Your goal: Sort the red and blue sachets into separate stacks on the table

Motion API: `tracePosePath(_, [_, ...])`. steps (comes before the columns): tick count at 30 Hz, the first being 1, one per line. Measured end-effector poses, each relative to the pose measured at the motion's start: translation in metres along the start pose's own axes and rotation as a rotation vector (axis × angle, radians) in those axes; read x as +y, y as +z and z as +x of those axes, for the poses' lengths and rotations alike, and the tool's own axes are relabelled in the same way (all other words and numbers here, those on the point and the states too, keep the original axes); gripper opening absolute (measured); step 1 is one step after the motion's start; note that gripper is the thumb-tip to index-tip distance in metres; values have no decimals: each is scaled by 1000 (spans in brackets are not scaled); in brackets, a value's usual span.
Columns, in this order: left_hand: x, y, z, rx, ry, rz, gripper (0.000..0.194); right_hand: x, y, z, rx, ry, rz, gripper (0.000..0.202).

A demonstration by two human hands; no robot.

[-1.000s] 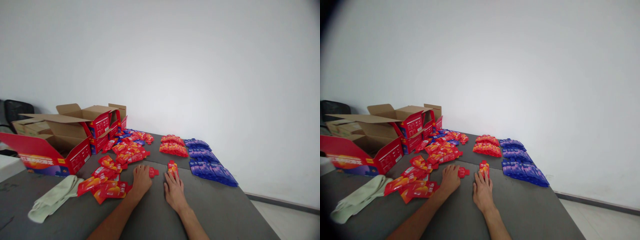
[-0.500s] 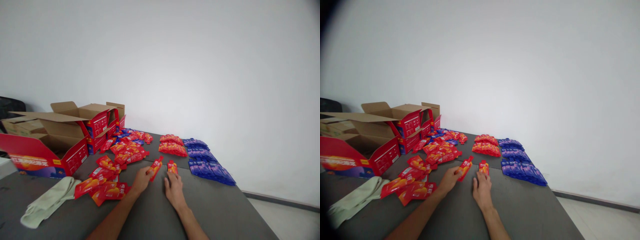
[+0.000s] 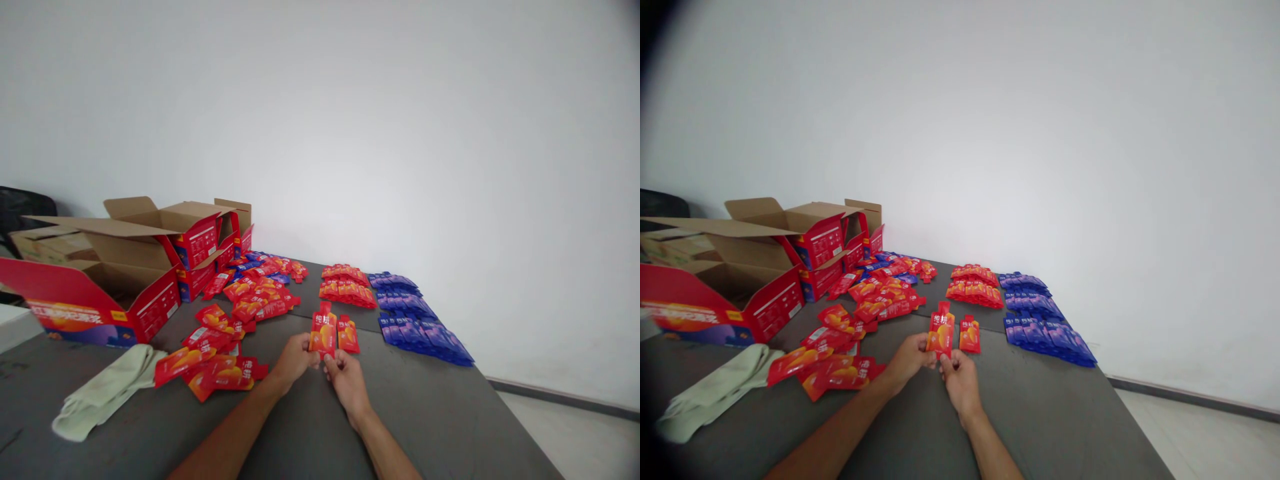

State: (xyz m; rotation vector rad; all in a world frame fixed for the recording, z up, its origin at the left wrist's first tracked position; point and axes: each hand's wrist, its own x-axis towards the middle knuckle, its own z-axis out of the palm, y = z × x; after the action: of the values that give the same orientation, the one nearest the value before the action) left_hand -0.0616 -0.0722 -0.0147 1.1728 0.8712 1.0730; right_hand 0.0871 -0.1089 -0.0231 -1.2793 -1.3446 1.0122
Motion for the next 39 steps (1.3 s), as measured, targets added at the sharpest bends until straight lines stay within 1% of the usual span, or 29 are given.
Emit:
tracePosePath(3, [-7, 2, 3, 66, -12, 10, 31, 3, 1, 1, -4, -16, 24, 45])
tracePosePath(5, [-12, 2, 5, 117, -28, 19, 36, 5, 1, 1, 21, -38, 26, 44])
tracePosePath(8, [-18, 3, 7, 201, -33, 37, 40, 8, -3, 5, 67, -56, -47, 45])
tracePosePath(10, [-21, 4, 10, 253, -22, 37, 40, 11, -9, 9, 129, -101, -181, 44])
tracePosePath(13, [-23, 7, 19, 313, -11, 27, 42, 17, -21, 17, 249, -263, -515, 40])
tracePosePath(15, [-25, 10, 28, 324, -17, 29, 45, 24, -27, 21, 258, -302, -750, 40])
tracePosePath(18, [-31, 17, 45, 302, -43, 34, 50, 33, -31, 24, 220, -199, -982, 46])
tracePosePath(21, [-40, 25, 61, 250, -80, 83, 54, 37, -31, 24, 176, -115, -1057, 52])
tracePosePath(23, [-44, 30, 68, 197, -93, 196, 52, 36, -31, 23, 170, -94, -1057, 56])
tracePosePath(24, [-44, 32, 70, 172, -80, 283, 48, 35, -31, 22, 170, -89, -1053, 57])
tracePosePath(28, [-37, 36, 67, 87, 86, 731, 24, 34, -33, 23, 158, -101, -1062, 55])
tracePosePath(30, [-32, 38, 63, 66, 138, 941, 21, 35, -33, 23, 161, -113, -1085, 51])
tracePosePath(32, [-27, 40, 59, 72, 139, 1106, 23, 36, -32, 23, 164, -124, -1106, 49])
tracePosePath(35, [-24, 45, 54, 94, 110, 1247, 27, 37, -31, 23, 168, -144, -1117, 48])
tracePosePath(37, [-24, 48, 53, 89, 100, 1270, 30, 37, -30, 22, 175, -151, -1122, 49])
tracePosePath(39, [-24, 48, 52, 74, 122, 1259, 32, 37, -30, 21, 178, -148, -1132, 50])
